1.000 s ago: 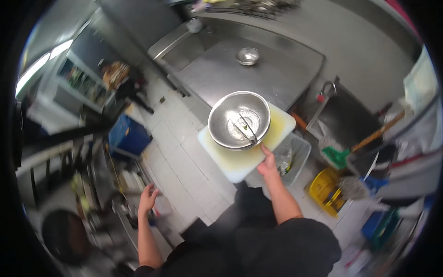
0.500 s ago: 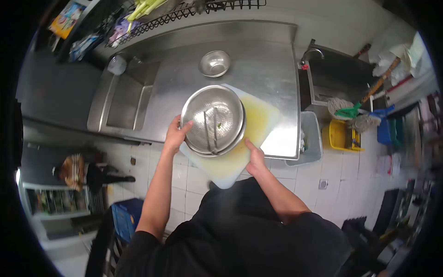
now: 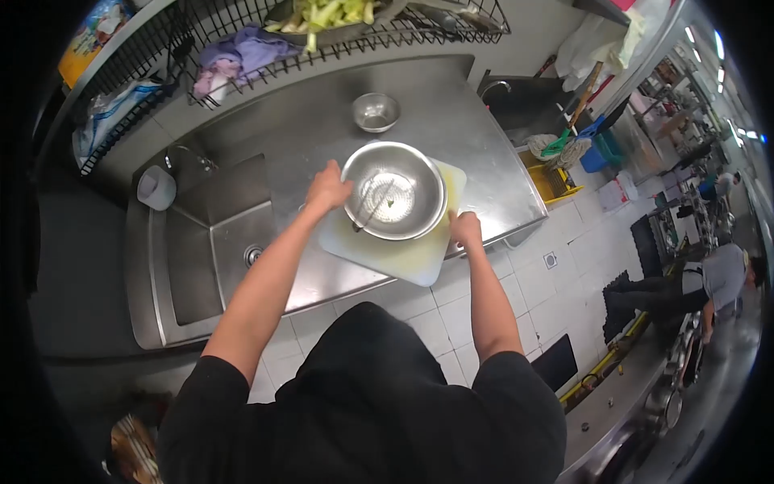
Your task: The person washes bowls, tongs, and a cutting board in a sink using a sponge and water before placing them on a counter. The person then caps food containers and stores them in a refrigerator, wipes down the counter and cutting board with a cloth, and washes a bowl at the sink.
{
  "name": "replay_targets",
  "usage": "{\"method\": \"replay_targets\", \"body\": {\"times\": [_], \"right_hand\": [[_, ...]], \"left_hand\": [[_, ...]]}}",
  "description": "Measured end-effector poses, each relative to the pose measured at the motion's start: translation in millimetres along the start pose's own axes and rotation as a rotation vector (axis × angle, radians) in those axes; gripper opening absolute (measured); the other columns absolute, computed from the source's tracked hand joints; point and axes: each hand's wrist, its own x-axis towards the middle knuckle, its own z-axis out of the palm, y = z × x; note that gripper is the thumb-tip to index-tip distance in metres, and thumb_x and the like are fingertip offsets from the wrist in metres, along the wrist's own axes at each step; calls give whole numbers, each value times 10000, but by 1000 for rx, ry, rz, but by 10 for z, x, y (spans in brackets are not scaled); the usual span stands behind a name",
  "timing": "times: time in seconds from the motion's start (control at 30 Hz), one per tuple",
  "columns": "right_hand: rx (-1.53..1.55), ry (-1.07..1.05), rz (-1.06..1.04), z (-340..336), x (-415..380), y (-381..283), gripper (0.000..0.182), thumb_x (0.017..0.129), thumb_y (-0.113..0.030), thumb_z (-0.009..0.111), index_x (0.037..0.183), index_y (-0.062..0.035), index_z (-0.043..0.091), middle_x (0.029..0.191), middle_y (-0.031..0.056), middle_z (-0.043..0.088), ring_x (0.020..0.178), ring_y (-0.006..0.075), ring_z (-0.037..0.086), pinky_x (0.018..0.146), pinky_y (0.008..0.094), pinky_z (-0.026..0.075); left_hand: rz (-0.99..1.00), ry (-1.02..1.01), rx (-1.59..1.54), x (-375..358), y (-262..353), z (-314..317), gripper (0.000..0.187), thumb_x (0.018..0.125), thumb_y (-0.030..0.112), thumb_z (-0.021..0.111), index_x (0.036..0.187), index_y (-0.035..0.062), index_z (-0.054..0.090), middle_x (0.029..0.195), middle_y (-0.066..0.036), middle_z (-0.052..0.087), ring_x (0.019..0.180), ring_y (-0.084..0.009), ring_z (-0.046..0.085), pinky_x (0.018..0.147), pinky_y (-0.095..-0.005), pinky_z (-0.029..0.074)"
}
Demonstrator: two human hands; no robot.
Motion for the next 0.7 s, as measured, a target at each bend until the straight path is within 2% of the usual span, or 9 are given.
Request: {"method": "replay_targets", "body": {"times": [0.07, 0.13, 0.2, 0.27, 0.33, 0.4, 0.5, 0.6, 0.7], "right_hand": [[791, 46, -13, -108, -314, -275, 720, 929, -543, 615, 1190, 123, 531, 1020, 273, 648, 722, 278, 687, 483, 376, 564], [830, -17, -14, -119, -576, -595, 731, 949, -508, 614, 1306, 111, 462, 1068, 270, 624, 784, 313, 686, 548, 413, 604], [802, -62, -31, 29, -592, -887, 755, 937, -494, 643, 1351, 100, 428, 1121, 231, 616, 867, 328, 687, 639, 460, 631], [702, 97, -163, 111, -473, -1002, 563, 910, -183, 636, 1331, 131, 433, 1134, 231, 629, 928, 351, 694, 658, 477, 638], [736, 104, -208, 144, -400, -1133, 414, 857, -31, 552, 1253, 85, 523, 1082, 213, 644, 826, 332, 705, 597, 439, 634], [710, 135, -271, 167, -421, -1277, 482, 817, 8, 518, 1295, 65, 541, 1129, 177, 662, 1006, 276, 673, 840, 377, 560], [623, 174, -485, 339, -898, -2016, 465, 840, -6, 514, 1297, 76, 534, 1157, 186, 660, 1067, 267, 648, 933, 348, 499], [495, 44, -486, 1139, -880, -2587, 677, 859, -126, 601, 1447, 114, 366, 1398, 296, 506, 1303, 352, 505, 1103, 397, 386], [277, -45, -597, 2295, -1121, -3399, 781, 864, -209, 601, 1480, 139, 271, 1509, 351, 352, 1438, 424, 334, 1198, 398, 256]], "left_hand": [[-95, -199, -202, 162, -129, 87, 526, 833, 232, 667, 1270, 0, 491, 1152, -298, 650, 1097, -418, 646, 935, -490, 523], [-98, -168, -238, 232, -241, 323, 547, 817, 200, 671, 1291, -9, 493, 1202, -295, 631, 1100, -411, 650, 956, -469, 526], [-122, -246, -765, 326, -349, 523, 550, 820, 156, 664, 1314, -12, 487, 1269, -282, 605, 1143, -403, 635, 990, -458, 516], [-49, -192, -642, 391, -375, 575, 615, 830, 106, 635, 1391, -37, 428, 1398, -286, 505, 1295, -387, 519, 1081, -432, 445], [13, -8, -378, 570, -504, 837, 625, 836, 78, 605, 1414, -47, 400, 1465, -266, 442, 1392, -387, 412, 1129, -413, 389], [-7, 5, -500, 193, -589, 318, 520, 843, 89, 597, 1334, 7, 448, 1390, -256, 480, 1339, -409, 447, 1090, -429, 411], [95, 184, -727, -198, -1230, -201, 565, 832, 144, 672, 1324, -4, 438, 1281, -240, 540, 1240, -374, 527, 1051, -427, 419], [107, 525, -667, -541, -2296, -470, 609, 846, 196, 714, 1349, 36, 410, 1282, -240, 508, 1229, -388, 496, 1072, -443, 384], [-213, 482, -835, -893, -3488, -721, 581, 847, 20, 622, 1378, 85, 396, 1294, -204, 557, 1239, -319, 534, 1047, -392, 404]]}}
